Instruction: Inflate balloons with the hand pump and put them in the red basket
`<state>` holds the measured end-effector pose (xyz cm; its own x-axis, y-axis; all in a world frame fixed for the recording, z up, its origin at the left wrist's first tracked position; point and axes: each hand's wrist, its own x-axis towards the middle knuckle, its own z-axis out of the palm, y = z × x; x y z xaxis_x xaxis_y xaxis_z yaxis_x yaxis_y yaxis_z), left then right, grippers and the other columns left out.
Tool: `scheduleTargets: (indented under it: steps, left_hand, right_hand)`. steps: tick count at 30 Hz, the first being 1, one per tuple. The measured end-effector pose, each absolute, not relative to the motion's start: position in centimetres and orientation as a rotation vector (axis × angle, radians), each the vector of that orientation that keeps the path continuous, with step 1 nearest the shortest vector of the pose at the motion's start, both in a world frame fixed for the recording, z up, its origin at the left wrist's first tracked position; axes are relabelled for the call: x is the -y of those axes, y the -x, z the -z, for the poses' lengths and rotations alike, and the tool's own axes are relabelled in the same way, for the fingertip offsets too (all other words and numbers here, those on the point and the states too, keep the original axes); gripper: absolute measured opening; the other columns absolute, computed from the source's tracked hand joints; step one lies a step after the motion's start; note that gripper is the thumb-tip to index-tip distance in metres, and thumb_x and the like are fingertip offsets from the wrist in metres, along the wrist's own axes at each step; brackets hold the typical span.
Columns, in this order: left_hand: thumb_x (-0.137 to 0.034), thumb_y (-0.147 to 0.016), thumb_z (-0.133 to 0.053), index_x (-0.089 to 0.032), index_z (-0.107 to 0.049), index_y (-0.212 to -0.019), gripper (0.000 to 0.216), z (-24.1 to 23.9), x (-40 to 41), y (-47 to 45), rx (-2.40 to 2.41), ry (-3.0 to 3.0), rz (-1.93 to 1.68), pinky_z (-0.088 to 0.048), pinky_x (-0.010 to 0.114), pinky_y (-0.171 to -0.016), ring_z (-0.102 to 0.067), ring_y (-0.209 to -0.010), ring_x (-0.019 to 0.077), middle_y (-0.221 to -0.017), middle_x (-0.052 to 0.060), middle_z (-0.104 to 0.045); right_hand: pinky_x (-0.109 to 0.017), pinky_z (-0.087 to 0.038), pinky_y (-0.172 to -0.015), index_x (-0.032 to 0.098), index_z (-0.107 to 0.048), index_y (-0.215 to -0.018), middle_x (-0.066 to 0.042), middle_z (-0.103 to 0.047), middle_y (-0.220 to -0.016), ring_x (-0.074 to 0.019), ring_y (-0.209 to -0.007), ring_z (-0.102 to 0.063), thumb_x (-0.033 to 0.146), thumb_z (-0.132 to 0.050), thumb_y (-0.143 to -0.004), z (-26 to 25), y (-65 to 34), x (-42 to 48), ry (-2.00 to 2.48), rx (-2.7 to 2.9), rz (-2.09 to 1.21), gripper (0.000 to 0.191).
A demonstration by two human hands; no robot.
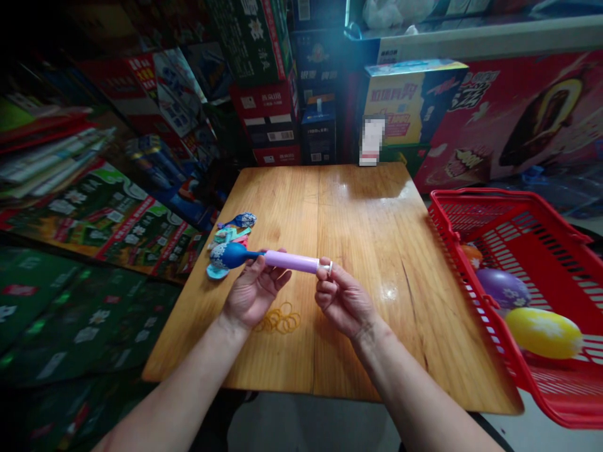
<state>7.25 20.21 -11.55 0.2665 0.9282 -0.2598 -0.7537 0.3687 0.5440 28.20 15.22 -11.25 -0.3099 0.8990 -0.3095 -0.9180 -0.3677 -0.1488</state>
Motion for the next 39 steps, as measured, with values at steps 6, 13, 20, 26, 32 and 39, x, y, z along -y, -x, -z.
scheduleTargets:
  steps: [6, 13, 20, 26, 32, 39]
  left_hand:
    - [-0.021, -0.091, -0.074, -0.021, -0.076, -0.107, 0.017, 11.4, -20.8, -7.5, -0.63, -0.288, -1.195, -0.063, 0.031, -0.083, -0.075, -0.097, 0.0193, -0.113, 0.011, -0.078]
    - [-0.025, -0.09, -0.075, -0.024, -0.075, -0.11, 0.02, 10.4, -21.8, -5.4, -0.601, -0.428, -1.264, -0.064, 0.033, -0.082, -0.074, -0.1, 0.0201, -0.119, 0.009, -0.077]
    - [-0.023, -0.092, -0.073, -0.022, -0.075, -0.11, 0.018, 11.5, -19.8, -7.7, -0.63, -0.369, -1.156, -0.063, 0.036, -0.085, -0.075, -0.101, 0.022, -0.118, 0.012, -0.077]
    - [-0.024, -0.093, -0.072, -0.02, -0.075, -0.107, 0.015, 10.8, -22.0, -5.9, -0.63, -0.378, -1.252, -0.063, 0.027, -0.079, -0.075, -0.092, 0.0172, -0.111, 0.011, -0.078]
    - [-0.028, -0.092, -0.073, -0.025, -0.074, -0.112, 0.02, 11.1, -20.7, -6.6, -0.61, -0.415, -1.166, -0.061, 0.042, -0.093, -0.072, -0.111, 0.0239, -0.123, 0.009, -0.075]
    - [-0.024, -0.091, -0.074, -0.022, -0.075, -0.11, 0.019, 11.5, -20.0, -8.0, -0.643, -0.397, -1.151, -0.062, 0.034, -0.083, -0.074, -0.101, 0.0215, -0.12, 0.01, -0.076]
  right_hand:
    - [-0.011, -0.043, -0.047, 0.012, -0.066, -0.106, 0.001, -0.067, -0.075, -0.0006, -0.048, -0.051, 0.009, -0.073, -0.088, 11.4, -28.4, -15.4, 0.362, -0.097, -1.95, 0.019]
    - [-0.011, -0.041, -0.047, 0.014, -0.065, -0.104, 0.005, -0.064, -0.074, 0.0003, -0.048, -0.048, 0.007, -0.069, -0.091, 10.4, -30.4, -15.4, 0.331, -0.028, -1.856, 0.015]
    - [-0.01, -0.043, -0.047, 0.014, -0.065, -0.105, 0.002, -0.068, -0.078, 0.0004, -0.049, -0.049, 0.012, -0.079, -0.086, 11.2, -28.0, -15.1, 0.387, -0.018, -1.942, 0.024]
    - [-0.01, -0.042, -0.045, 0.014, -0.066, -0.102, 0.005, -0.066, -0.073, 0.0003, -0.046, -0.047, 0.009, -0.07, -0.09, 10.5, -30.7, -15.6, 0.344, -0.021, -1.904, 0.014]
    - [-0.012, -0.045, -0.048, 0.015, -0.068, -0.101, 0.002, -0.07, -0.078, -0.0016, -0.051, -0.054, 0.011, -0.079, -0.084, 10.8, -29.3, -14.9, 0.433, 0.043, -1.909, 0.021]
    - [-0.009, -0.042, -0.046, 0.016, -0.065, -0.102, 0.004, -0.068, -0.075, 0.0005, -0.048, -0.049, 0.011, -0.073, -0.09, 11.4, -28.4, -15.0, 0.4, -0.05, -1.924, 0.015]
